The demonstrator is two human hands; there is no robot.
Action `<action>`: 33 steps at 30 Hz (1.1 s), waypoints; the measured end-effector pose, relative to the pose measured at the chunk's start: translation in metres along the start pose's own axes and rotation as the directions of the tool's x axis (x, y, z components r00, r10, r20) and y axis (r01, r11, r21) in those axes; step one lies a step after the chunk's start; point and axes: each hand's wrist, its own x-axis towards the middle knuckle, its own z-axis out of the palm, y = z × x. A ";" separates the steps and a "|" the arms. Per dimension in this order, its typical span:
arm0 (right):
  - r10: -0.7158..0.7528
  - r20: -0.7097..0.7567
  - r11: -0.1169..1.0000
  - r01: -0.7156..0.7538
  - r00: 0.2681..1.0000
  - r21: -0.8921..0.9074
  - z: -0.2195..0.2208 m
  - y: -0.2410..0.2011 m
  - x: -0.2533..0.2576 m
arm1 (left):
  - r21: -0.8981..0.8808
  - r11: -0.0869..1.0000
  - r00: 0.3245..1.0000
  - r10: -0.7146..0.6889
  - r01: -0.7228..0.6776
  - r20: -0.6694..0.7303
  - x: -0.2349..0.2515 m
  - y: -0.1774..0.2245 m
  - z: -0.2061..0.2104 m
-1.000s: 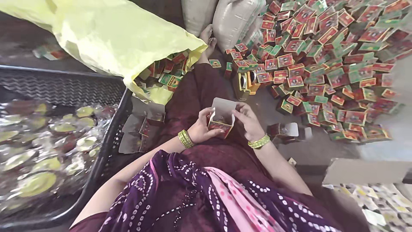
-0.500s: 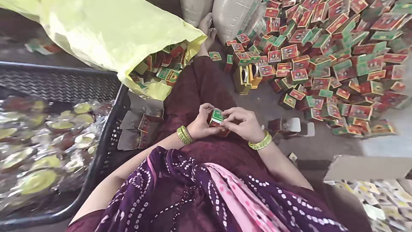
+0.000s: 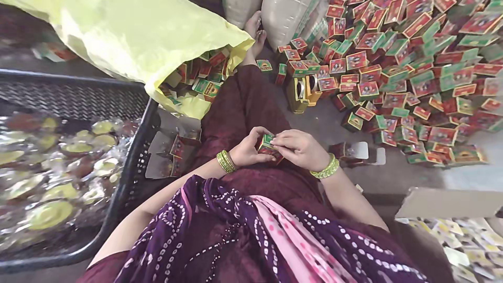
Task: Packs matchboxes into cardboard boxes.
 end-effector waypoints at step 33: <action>0.540 -0.353 0.835 -0.540 0.764 0.107 -0.019 0.082 -0.014 | -0.295 0.936 0.950 -0.255 0.194 -0.182 0.003 -0.009 -0.006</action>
